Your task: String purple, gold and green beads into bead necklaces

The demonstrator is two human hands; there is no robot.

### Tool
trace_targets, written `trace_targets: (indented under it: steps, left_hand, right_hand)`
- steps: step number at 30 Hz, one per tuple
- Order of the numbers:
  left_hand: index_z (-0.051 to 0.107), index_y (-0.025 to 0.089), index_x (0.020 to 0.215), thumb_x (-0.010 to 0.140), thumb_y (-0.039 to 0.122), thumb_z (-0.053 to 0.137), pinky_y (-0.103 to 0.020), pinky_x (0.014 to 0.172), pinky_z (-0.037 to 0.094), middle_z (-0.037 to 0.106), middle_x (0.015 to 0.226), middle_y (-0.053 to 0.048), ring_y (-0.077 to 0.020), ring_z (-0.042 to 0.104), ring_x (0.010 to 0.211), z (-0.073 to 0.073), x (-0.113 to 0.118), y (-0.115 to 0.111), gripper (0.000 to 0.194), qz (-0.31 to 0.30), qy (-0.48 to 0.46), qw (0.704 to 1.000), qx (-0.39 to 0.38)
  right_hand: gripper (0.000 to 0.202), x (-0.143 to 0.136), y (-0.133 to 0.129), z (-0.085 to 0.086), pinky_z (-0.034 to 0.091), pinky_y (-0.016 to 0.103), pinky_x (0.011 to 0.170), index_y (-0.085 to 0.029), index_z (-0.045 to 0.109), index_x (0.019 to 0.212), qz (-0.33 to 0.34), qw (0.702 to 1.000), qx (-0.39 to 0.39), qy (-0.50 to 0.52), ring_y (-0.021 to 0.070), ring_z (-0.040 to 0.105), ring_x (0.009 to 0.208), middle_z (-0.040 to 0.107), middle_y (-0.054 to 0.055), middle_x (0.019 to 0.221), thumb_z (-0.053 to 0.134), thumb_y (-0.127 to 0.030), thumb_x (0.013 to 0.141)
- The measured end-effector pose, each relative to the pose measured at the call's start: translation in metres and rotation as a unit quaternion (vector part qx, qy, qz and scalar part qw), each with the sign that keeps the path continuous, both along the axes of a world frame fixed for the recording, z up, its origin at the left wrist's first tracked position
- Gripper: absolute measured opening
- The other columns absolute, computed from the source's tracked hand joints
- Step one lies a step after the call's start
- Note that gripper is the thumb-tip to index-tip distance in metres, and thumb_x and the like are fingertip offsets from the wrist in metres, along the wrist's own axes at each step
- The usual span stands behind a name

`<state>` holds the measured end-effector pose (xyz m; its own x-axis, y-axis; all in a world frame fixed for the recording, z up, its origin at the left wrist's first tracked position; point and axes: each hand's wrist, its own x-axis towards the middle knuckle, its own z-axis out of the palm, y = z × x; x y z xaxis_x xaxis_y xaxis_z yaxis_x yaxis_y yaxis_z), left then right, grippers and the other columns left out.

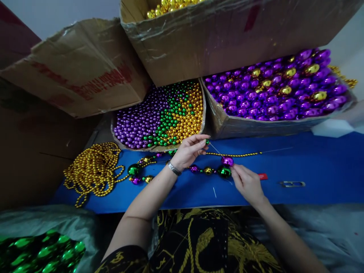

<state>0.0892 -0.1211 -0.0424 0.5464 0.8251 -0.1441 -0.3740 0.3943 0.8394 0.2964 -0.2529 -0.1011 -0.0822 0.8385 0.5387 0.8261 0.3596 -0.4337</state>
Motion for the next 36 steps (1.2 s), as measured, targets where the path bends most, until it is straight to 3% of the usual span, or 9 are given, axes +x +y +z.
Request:
trace_targets:
  steps: [7, 11, 14, 17, 20, 26, 30, 34, 36]
  left_hand:
    - [0.074, 0.02, 0.102, 0.075, 0.029, 0.077, -0.021, 0.063, 0.05, 0.066, 0.079, -0.002, -0.0093, 0.06, 0.071, 0.001, -0.003, 0.0, 0.028, 0.016, 0.063, 0.992, 0.109]
    - [0.074, 0.02, 0.101, 0.077, 0.027, 0.075, -0.022, 0.07, 0.049, 0.065, 0.087, -0.003, -0.0099, 0.058, 0.078, 0.011, -0.001, 0.0, 0.025, 0.047, 0.169, 0.934, 0.311]
    - [0.072, 0.017, 0.101, 0.077, 0.027, 0.076, -0.022, 0.069, 0.049, 0.065, 0.089, -0.004, -0.0104, 0.059, 0.078, 0.012, 0.014, -0.004, 0.027, 0.041, 0.19, 0.906, 0.375]
    - [0.073, 0.016, 0.092, 0.08, 0.029, 0.072, -0.023, 0.069, 0.05, 0.068, 0.089, -0.006, -0.0115, 0.062, 0.079, -0.003, 0.038, -0.014, 0.019, 0.014, 0.179, 0.906, 0.382]
    - [0.074, 0.016, 0.085, 0.083, 0.032, 0.069, -0.026, 0.074, 0.051, 0.071, 0.087, -0.007, -0.013, 0.064, 0.081, -0.03, 0.063, -0.025, 0.018, 0.009, 0.173, 0.908, 0.382]
    - [0.072, 0.014, 0.105, 0.09, 0.037, 0.059, -0.028, 0.08, 0.053, 0.074, 0.098, -0.01, -0.0168, 0.068, 0.086, -0.068, 0.093, -0.041, 0.031, -0.02, 0.175, 0.943, 0.284]
    - [0.072, 0.017, 0.101, 0.093, 0.034, 0.054, -0.031, 0.089, 0.051, 0.073, 0.103, -0.009, -0.0186, 0.067, 0.096, -0.072, 0.099, -0.049, 0.026, -0.052, 0.231, 0.894, 0.379]
    - [0.069, 0.018, 0.105, 0.096, 0.031, 0.047, -0.032, 0.09, 0.05, 0.071, 0.104, -0.01, -0.0186, 0.065, 0.097, -0.073, 0.102, -0.054, 0.028, -0.064, 0.303, 0.836, 0.453]
    - [0.068, 0.016, 0.103, 0.097, 0.031, 0.045, -0.031, 0.088, 0.05, 0.071, 0.104, -0.01, -0.0192, 0.064, 0.097, -0.073, 0.104, -0.056, 0.029, -0.079, 0.332, 0.807, 0.483]
  right_hand:
    - [0.019, 0.003, 0.0, 0.0, 0.04, 0.026, 0.062, -0.014, 0.065, 0.1, -0.005, 0.999, 0.007, -0.047, 0.0138, 0.056, 0.063, 0.061, 0.002, 0.07, 0.046, -0.017, 0.097]
    - [0.022, 0.009, 0.001, 0.0, 0.038, 0.028, 0.061, -0.015, 0.066, 0.102, -0.041, 0.993, 0.017, -0.113, 0.0153, 0.053, 0.061, 0.057, 0.002, 0.065, 0.046, -0.02, 0.097]
    - [0.023, 0.015, 0.004, -0.006, 0.039, 0.028, 0.062, -0.017, 0.066, 0.1, -0.05, 0.996, -0.012, -0.077, 0.016, 0.054, 0.064, 0.059, 0.003, 0.069, 0.044, -0.023, 0.098]
    - [0.025, 0.021, 0.008, -0.02, 0.041, 0.027, 0.064, -0.018, 0.062, 0.087, -0.045, 0.996, -0.074, 0.011, 0.0165, 0.057, 0.068, 0.061, 0.005, 0.075, 0.041, -0.026, 0.098]
    - [0.028, 0.02, 0.006, -0.038, 0.043, 0.028, 0.065, -0.02, 0.059, 0.078, -0.053, 0.985, -0.137, 0.09, 0.0175, 0.059, 0.07, 0.062, 0.005, 0.076, 0.043, -0.033, 0.097]
    - [0.034, 0.01, 0.0, -0.061, 0.049, 0.028, 0.062, -0.019, 0.059, 0.076, -0.06, 0.976, -0.165, 0.129, 0.0174, 0.062, 0.069, 0.065, 0.007, 0.082, 0.042, -0.04, 0.097]
    - [0.028, 0.029, -0.004, -0.053, 0.053, 0.034, 0.07, -0.018, 0.066, 0.091, -0.043, 0.977, -0.161, 0.129, 0.022, 0.064, 0.081, 0.067, 0.01, 0.091, 0.051, -0.042, 0.091]
    - [0.038, 0.049, -0.008, -0.028, 0.054, 0.03, 0.063, -0.02, 0.06, 0.124, -0.091, 0.958, -0.152, 0.227, 0.0155, 0.063, 0.073, 0.065, 0.009, 0.107, 0.053, -0.038, 0.091]
    - [0.036, 0.046, -0.009, -0.016, 0.054, 0.029, 0.064, -0.021, 0.063, 0.121, -0.102, 0.959, -0.125, 0.234, 0.0153, 0.064, 0.077, 0.065, 0.009, 0.109, 0.056, -0.038, 0.091]
